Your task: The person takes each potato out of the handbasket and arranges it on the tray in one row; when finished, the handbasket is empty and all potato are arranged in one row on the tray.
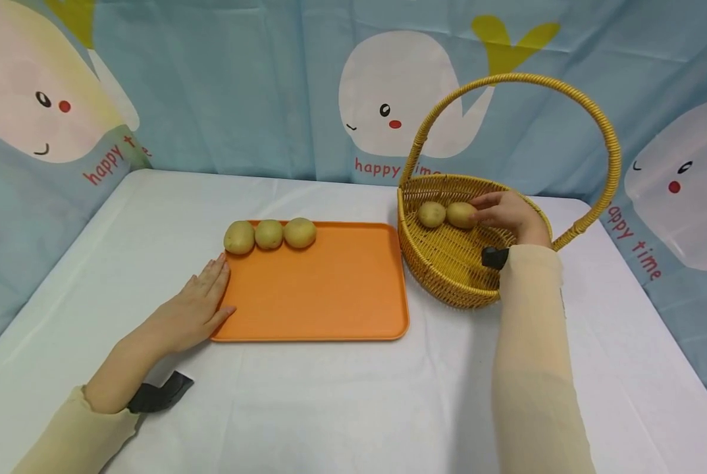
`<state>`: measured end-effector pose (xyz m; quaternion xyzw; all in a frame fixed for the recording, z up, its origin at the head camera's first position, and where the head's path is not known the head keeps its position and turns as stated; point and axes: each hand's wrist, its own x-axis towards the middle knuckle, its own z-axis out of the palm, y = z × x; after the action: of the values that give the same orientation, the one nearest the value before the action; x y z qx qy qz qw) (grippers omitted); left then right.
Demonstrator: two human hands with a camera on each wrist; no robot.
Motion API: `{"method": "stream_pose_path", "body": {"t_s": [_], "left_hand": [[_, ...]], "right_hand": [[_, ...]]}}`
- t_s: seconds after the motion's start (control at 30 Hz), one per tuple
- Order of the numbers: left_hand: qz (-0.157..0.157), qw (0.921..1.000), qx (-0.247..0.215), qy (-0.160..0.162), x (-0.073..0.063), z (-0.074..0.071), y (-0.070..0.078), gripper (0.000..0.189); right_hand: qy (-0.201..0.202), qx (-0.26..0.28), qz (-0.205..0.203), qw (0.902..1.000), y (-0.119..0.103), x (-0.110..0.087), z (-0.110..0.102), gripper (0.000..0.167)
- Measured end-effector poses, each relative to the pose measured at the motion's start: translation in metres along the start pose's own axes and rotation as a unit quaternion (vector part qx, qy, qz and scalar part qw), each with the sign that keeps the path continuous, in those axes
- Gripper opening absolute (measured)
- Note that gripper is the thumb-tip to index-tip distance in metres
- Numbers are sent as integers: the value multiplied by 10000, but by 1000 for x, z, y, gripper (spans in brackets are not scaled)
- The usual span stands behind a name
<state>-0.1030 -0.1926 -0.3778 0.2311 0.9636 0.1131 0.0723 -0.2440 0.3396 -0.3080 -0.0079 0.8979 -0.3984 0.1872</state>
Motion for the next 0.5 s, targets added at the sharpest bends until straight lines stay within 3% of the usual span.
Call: {"method": "stream_pose_path", "body": {"t_s": [0.3,0.5], "left_hand": [[-168,9998,-24,-38,0,-1,2,74],[-180,9998,-121,-11,-1,-4,4,73]], "right_hand": [[193,276,104,9994,0,0,1,61],[-6,0,137,9999,-2,0,1,64]]}}
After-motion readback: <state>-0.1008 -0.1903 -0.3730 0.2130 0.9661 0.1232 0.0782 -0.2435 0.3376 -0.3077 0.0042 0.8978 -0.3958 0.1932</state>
